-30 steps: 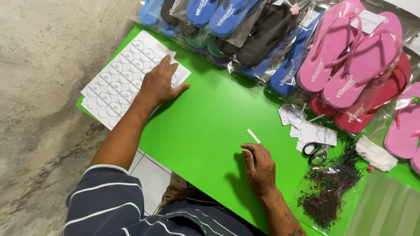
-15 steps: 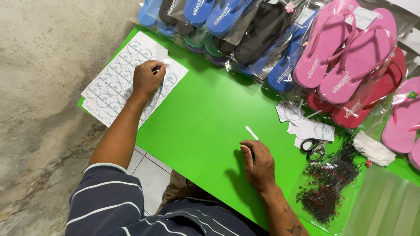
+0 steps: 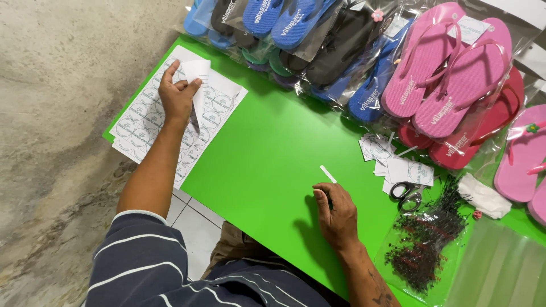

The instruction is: The person places a pair of pink flip-flops into a clear plastic bag with a white cardboard header, then secures the bag with a zip tie. The person then cuts a sheet of circular stickers with scissors.

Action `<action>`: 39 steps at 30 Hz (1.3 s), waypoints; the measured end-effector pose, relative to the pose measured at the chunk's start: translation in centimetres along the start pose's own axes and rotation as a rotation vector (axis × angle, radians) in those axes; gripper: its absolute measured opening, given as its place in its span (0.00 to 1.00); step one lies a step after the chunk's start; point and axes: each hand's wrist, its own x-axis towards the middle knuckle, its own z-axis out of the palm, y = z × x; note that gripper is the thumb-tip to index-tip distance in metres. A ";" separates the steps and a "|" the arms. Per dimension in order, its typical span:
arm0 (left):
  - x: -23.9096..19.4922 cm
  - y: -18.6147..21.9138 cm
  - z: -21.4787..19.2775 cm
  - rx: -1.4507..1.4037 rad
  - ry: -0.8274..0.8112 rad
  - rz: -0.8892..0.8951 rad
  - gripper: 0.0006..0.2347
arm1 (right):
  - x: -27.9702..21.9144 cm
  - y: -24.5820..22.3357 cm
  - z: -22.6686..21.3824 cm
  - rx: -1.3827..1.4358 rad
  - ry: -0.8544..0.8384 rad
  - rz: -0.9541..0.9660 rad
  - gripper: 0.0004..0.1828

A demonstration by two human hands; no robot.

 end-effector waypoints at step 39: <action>-16.2 14.5 19.7 -0.231 -0.715 -0.381 0.07 | 4.5 -2.1 -13.3 0.433 0.501 0.416 0.08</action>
